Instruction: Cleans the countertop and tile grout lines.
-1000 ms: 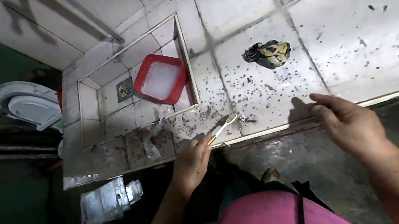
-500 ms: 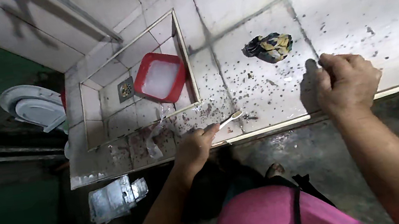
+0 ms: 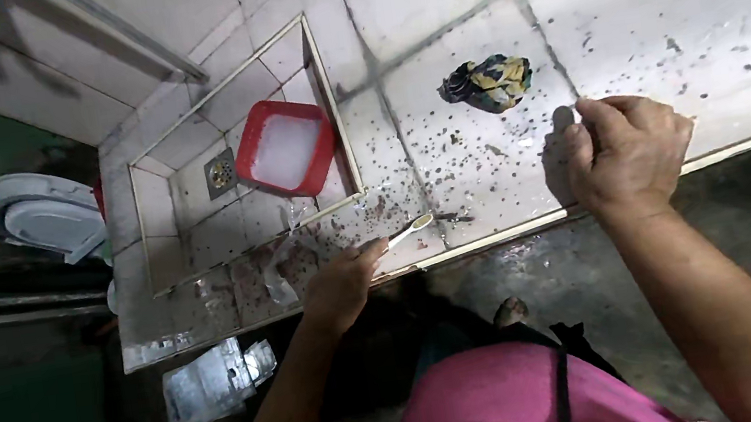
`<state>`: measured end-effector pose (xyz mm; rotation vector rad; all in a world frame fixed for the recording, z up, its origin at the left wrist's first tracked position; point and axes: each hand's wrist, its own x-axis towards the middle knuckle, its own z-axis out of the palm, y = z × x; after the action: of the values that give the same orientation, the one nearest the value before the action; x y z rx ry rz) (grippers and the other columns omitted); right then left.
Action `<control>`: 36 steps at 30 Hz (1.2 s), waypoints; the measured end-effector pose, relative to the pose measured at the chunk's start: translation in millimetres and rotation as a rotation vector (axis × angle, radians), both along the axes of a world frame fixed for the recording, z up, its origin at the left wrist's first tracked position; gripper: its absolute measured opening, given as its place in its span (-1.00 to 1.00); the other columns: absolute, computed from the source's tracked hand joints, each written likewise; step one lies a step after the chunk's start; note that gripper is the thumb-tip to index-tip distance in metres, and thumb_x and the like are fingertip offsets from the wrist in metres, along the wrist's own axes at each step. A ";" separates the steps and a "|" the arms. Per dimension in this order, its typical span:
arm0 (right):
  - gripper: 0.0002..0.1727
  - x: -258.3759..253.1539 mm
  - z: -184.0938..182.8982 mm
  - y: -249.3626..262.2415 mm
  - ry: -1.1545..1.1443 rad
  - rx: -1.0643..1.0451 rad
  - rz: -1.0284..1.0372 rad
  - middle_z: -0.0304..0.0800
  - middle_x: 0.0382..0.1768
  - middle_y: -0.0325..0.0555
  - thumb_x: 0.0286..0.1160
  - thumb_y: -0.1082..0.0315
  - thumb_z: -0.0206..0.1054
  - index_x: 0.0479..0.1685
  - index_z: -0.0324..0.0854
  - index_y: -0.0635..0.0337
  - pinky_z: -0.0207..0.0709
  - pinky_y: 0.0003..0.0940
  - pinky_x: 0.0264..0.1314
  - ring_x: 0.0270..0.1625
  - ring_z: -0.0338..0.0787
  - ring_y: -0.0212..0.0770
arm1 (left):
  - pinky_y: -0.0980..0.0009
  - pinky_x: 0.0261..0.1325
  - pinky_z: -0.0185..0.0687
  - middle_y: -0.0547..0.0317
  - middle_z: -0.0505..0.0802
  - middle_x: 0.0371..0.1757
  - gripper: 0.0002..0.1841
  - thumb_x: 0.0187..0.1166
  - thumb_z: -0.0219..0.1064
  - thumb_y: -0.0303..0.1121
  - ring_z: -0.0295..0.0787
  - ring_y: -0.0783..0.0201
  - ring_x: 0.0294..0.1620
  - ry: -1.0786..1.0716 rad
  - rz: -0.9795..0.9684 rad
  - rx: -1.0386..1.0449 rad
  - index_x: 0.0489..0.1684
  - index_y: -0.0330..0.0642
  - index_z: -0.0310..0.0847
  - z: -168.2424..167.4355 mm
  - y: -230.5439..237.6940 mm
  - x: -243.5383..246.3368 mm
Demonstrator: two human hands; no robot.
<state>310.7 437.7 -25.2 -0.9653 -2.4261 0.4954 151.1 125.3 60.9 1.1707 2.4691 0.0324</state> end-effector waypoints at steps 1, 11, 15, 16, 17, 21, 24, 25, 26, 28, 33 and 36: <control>-0.49 1.3 -0.8 1.2 0.023 -0.001 0.009 0.72 0.34 0.32 0.84 0.03 -0.01 0.44 0.67 0.12 0.34 0.37 0.42 0.41 0.65 0.40 | -0.17 -0.03 0.74 -0.13 0.87 0.07 -0.59 0.80 0.19 -0.27 0.86 -0.15 -0.03 -0.011 0.011 0.074 0.59 0.19 0.60 0.8 -5.6 1.8; -0.53 41.4 10.8 4.9 0.317 -0.186 0.067 0.61 0.38 0.48 0.84 0.21 0.07 0.48 0.58 0.35 0.37 0.12 0.57 0.46 0.59 0.36 | 0.04 -0.28 0.76 -0.04 0.82 -0.29 -0.64 0.73 0.29 -0.28 0.82 -0.01 -0.32 0.115 -0.146 0.268 0.43 0.24 0.75 -29.7 11.1 29.4; -0.56 43.3 16.8 -2.2 0.319 -0.195 0.102 0.63 0.35 0.47 0.84 0.24 0.09 0.46 0.60 0.35 0.41 0.09 0.55 0.44 0.61 0.34 | 0.02 -0.24 0.74 -0.07 0.80 -0.31 -0.63 0.76 0.22 -0.29 0.81 -0.04 -0.31 0.133 -0.094 0.340 0.47 0.16 0.72 -34.1 24.0 19.1; -0.57 43.7 19.5 -4.8 0.316 -0.197 0.114 0.63 0.35 0.48 0.83 0.26 0.10 0.45 0.61 0.35 0.40 0.11 0.54 0.43 0.61 0.36 | 0.03 -0.25 0.74 -0.07 0.79 -0.32 -0.63 0.76 0.22 -0.28 0.80 -0.03 -0.32 0.142 -0.081 0.328 0.47 0.17 0.72 -32.0 21.1 23.4; -0.58 44.4 22.2 -7.3 0.309 -0.202 0.124 0.63 0.36 0.47 0.82 0.28 0.10 0.45 0.61 0.34 0.40 0.12 0.54 0.43 0.61 0.37 | 0.03 -0.25 0.74 -0.07 0.79 -0.31 -0.63 0.76 0.23 -0.28 0.80 -0.02 -0.32 0.142 -0.059 0.297 0.48 0.19 0.70 -28.4 16.8 31.2; -0.60 48.7 19.5 -13.4 0.299 -0.227 0.154 0.63 0.37 0.45 0.80 0.32 0.13 0.43 0.63 0.34 0.42 0.13 0.53 0.43 0.62 0.36 | 0.01 -0.17 0.79 -0.10 0.83 -0.11 -0.58 0.79 0.20 -0.25 0.85 -0.06 -0.17 0.077 0.041 0.083 0.60 0.30 0.59 -23.0 -2.5 60.8; -0.61 47.2 11.8 -15.7 0.267 -0.263 0.172 0.64 0.35 0.43 0.78 0.34 0.14 0.41 0.65 0.33 0.43 0.17 0.51 0.40 0.63 0.35 | -0.03 -0.07 0.76 -0.13 0.83 -0.10 -0.59 0.83 0.16 -0.22 0.84 -0.09 -0.11 0.070 0.096 0.071 0.60 0.28 0.58 -26.3 7.8 50.4; -0.62 45.0 11.2 -15.6 0.253 -0.266 0.179 0.64 0.35 0.43 0.77 0.35 0.15 0.40 0.66 0.32 0.42 0.19 0.50 0.40 0.63 0.36 | -0.03 -0.07 0.76 -0.13 0.83 -0.14 -0.60 0.81 0.17 -0.24 0.83 -0.09 -0.13 0.091 0.096 0.124 0.57 0.24 0.61 -28.6 13.6 42.2; -0.62 42.7 12.2 -15.5 0.244 -0.262 0.184 0.64 0.35 0.41 0.77 0.34 0.15 0.40 0.66 0.31 0.43 0.19 0.50 0.40 0.63 0.35 | -0.04 -0.10 0.76 -0.12 0.84 -0.17 -0.61 0.81 0.17 -0.25 0.84 -0.08 -0.17 0.113 0.093 0.177 0.54 0.21 0.65 -30.7 18.6 34.8; -0.61 37.8 16.2 -14.8 0.235 -0.253 0.193 0.63 0.36 0.42 0.77 0.34 0.15 0.41 0.65 0.31 0.42 0.19 0.51 0.42 0.62 0.35 | -0.04 -0.15 0.75 -0.10 0.84 -0.16 -0.62 0.81 0.15 -0.25 0.84 -0.07 -0.19 0.133 0.106 0.227 0.52 0.19 0.67 -27.8 26.9 26.2; -0.61 32.0 19.2 -13.1 0.236 -0.250 0.212 0.62 0.37 0.44 0.78 0.33 0.15 0.42 0.65 0.30 0.40 0.20 0.51 0.43 0.60 0.39 | -0.02 -0.21 0.75 -0.10 0.81 -0.18 -0.61 0.78 0.20 -0.26 0.82 -0.07 -0.23 0.128 0.036 0.208 0.54 0.23 0.64 -12.7 10.1 40.1; -0.61 32.9 13.1 -11.7 0.206 -0.260 0.203 0.64 0.38 0.40 0.78 0.33 0.14 0.42 0.66 0.27 0.38 0.26 0.52 0.44 0.60 0.39 | 0.04 -0.23 0.78 -0.06 0.81 -0.23 -0.61 0.73 0.28 -0.30 0.83 -0.04 -0.24 0.150 -0.058 0.158 0.49 0.28 0.68 -20.1 -6.3 46.8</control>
<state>343.5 426.0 -12.0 -0.7278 -2.3201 0.9527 197.8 119.0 40.8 1.3556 2.6012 0.1294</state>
